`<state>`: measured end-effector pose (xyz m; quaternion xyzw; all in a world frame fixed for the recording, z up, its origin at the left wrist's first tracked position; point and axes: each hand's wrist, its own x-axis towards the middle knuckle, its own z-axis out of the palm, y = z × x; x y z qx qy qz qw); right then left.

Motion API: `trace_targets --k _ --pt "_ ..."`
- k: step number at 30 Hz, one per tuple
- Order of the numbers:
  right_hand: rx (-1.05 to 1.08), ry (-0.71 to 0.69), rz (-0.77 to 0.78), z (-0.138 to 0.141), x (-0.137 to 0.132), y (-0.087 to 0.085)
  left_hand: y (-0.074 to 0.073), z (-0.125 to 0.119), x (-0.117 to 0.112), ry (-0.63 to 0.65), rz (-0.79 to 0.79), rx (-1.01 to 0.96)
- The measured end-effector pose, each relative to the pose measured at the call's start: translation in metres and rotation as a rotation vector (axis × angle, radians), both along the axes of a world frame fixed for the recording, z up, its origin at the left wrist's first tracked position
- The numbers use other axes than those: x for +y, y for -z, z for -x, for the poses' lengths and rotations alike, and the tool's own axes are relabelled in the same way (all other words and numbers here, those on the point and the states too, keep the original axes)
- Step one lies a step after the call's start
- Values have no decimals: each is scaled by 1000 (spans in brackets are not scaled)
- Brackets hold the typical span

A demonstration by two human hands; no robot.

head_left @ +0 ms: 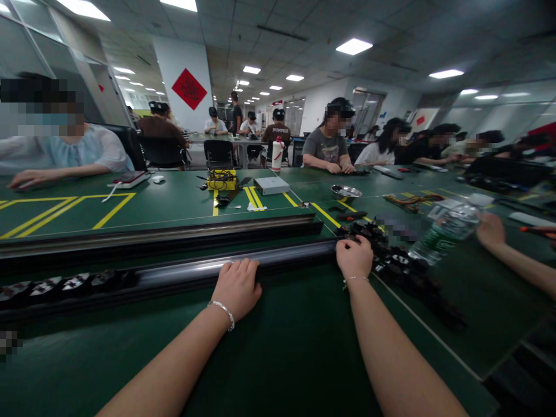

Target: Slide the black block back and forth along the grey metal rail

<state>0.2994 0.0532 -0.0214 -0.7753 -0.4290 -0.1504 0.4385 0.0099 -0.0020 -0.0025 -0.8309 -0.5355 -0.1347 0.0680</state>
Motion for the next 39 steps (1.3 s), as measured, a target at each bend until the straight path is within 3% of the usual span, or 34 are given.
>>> trace_targets --k 13,39 --pt "26 -34 75 0 -2 -2 -3 0 0 -8 30 -2" --pt "36 -65 16 -11 6 9 -4 -1 -1 -14 50 0"
